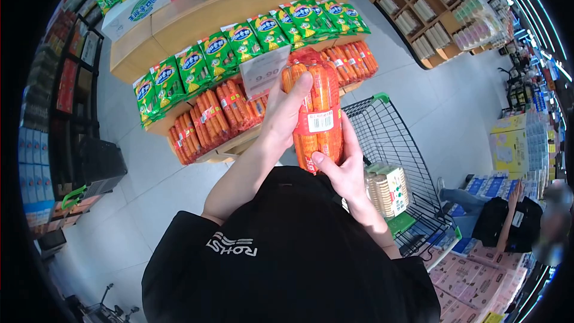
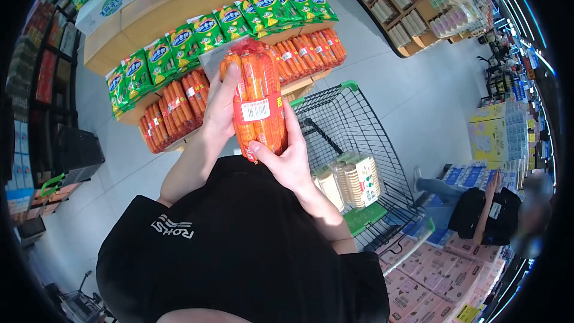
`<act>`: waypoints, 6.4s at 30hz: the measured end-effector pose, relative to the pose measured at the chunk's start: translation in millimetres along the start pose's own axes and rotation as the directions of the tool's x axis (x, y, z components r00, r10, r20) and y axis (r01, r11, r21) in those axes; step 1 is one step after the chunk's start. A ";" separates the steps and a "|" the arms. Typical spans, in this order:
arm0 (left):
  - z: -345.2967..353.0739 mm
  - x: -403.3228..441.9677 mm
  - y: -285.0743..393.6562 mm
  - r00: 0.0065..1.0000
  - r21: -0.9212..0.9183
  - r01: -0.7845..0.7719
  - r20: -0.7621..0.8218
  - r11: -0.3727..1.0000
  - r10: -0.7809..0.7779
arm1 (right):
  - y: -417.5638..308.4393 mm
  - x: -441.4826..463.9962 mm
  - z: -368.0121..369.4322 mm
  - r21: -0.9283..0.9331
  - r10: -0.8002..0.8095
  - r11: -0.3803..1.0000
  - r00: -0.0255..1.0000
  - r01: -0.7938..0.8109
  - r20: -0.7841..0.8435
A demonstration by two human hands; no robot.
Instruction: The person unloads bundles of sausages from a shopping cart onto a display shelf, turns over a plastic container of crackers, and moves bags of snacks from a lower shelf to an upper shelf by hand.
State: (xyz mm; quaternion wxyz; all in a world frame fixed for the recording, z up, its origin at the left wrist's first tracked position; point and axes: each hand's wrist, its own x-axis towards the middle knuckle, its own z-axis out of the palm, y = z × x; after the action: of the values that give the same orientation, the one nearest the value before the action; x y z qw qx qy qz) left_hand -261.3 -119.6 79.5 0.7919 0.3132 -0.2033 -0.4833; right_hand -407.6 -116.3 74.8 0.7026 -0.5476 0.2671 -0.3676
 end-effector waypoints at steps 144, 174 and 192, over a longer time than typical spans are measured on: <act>-27.8 -39.4 22.8 0.992 -0.004 0.122 -0.045 0.993 -0.122 | 25.3 -12.3 4.9 0.443 0.265 0.795 0.894 -0.414 0.360; -47.7 -28.5 9.0 0.952 -0.168 0.239 0.235 0.956 -0.197 | 39.5 -21.5 7.7 0.471 0.291 0.757 0.879 -0.453 0.377; -107.9 -45.8 -13.7 0.940 -0.217 0.277 -0.141 0.936 -0.311 | 57.1 -16.3 12.7 0.248 0.411 0.843 0.869 -0.478 0.276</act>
State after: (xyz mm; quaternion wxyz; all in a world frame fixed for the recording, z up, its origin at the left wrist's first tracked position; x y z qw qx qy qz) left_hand -223.2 -51.0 -8.7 0.7518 0.3020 -0.0364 -0.5851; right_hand -394.5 -88.5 22.4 0.8697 -0.3897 0.2502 -0.1705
